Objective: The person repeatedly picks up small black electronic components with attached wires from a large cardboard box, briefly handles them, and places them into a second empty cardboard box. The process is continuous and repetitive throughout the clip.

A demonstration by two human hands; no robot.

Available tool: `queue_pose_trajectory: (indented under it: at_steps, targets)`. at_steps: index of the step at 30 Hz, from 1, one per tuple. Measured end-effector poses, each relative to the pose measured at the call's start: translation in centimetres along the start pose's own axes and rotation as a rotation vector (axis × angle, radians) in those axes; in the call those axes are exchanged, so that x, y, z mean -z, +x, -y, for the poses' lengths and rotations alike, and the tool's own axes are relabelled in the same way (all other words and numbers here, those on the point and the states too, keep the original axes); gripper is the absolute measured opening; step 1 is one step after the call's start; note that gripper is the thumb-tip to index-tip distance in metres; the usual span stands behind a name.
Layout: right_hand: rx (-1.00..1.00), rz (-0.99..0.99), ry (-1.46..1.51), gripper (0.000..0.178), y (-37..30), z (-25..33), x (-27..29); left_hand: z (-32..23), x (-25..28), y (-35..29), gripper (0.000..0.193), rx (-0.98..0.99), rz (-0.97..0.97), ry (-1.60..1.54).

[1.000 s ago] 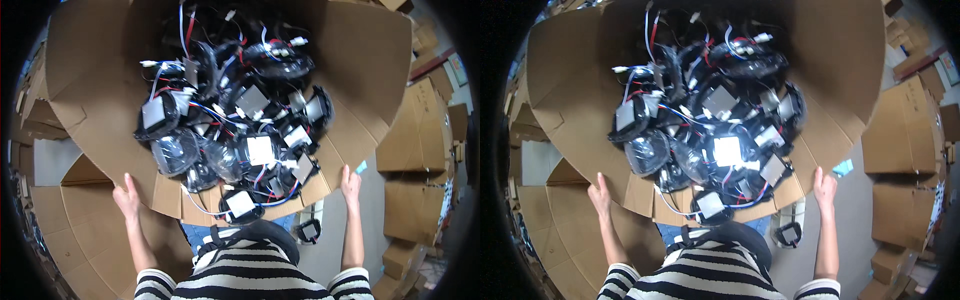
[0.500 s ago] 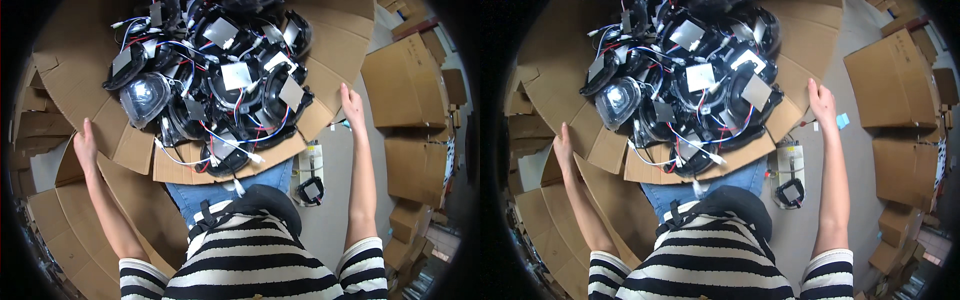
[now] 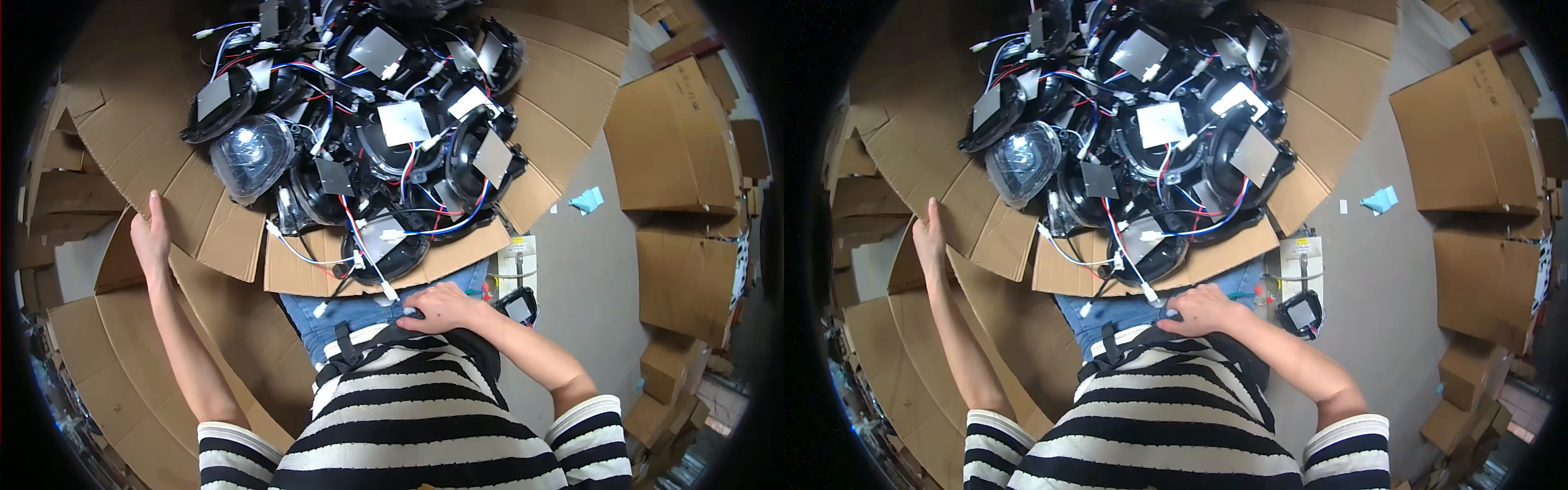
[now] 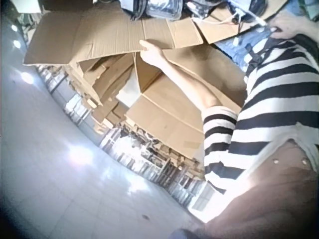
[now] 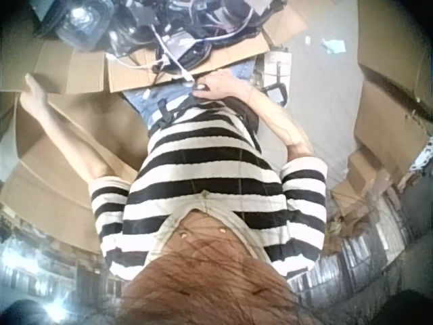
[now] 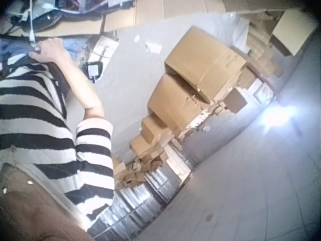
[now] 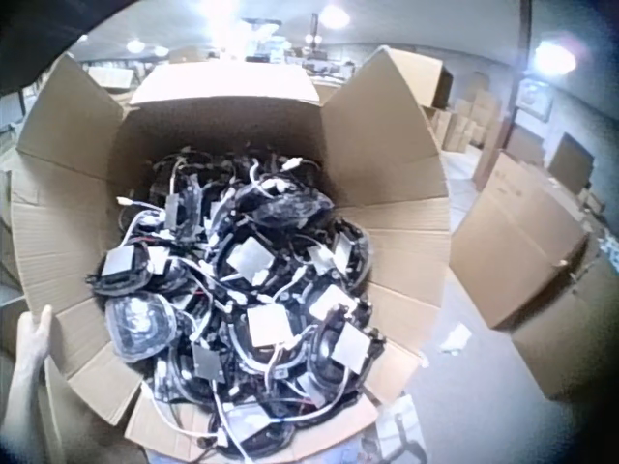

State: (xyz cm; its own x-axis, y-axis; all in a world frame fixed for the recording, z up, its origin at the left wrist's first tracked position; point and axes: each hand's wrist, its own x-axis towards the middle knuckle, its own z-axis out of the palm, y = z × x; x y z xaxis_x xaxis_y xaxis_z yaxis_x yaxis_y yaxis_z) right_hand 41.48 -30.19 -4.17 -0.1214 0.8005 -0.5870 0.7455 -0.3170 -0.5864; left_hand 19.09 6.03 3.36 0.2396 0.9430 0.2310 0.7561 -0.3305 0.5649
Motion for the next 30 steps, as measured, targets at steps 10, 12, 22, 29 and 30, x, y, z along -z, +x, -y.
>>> queue_pose_trajectory:
  at_steps: [10, 12, 22, 29, 30]
  targets:
    - [-0.087, -0.211, -0.136, 0.028, -9.4, -1.8, -3.7, -1.2, -0.2, -0.5, 0.048, 0.092, -0.028, 0.149]
    - [-0.135, -0.308, -0.058, 0.027, -9.9, -2.2, -5.5, -1.8, -0.4, -0.8, 0.048, 0.047, -0.057, 0.132]
    - [-0.241, -0.168, 0.103, 0.029, -12.1, -2.7, -5.6, -2.9, -0.2, -1.5, 0.047, 0.068, -0.042, 0.138]
    - [-0.465, -0.69, 0.576, 0.012, -14.1, -9.1, 3.2, -0.7, -0.4, -1.1, 0.046, -0.052, -0.145, 0.052]
    - [-0.434, -0.965, 0.68, 0.011, -14.6, -9.7, 5.3, -1.5, -0.4, -1.1, 0.046, -0.024, -0.124, 0.05]
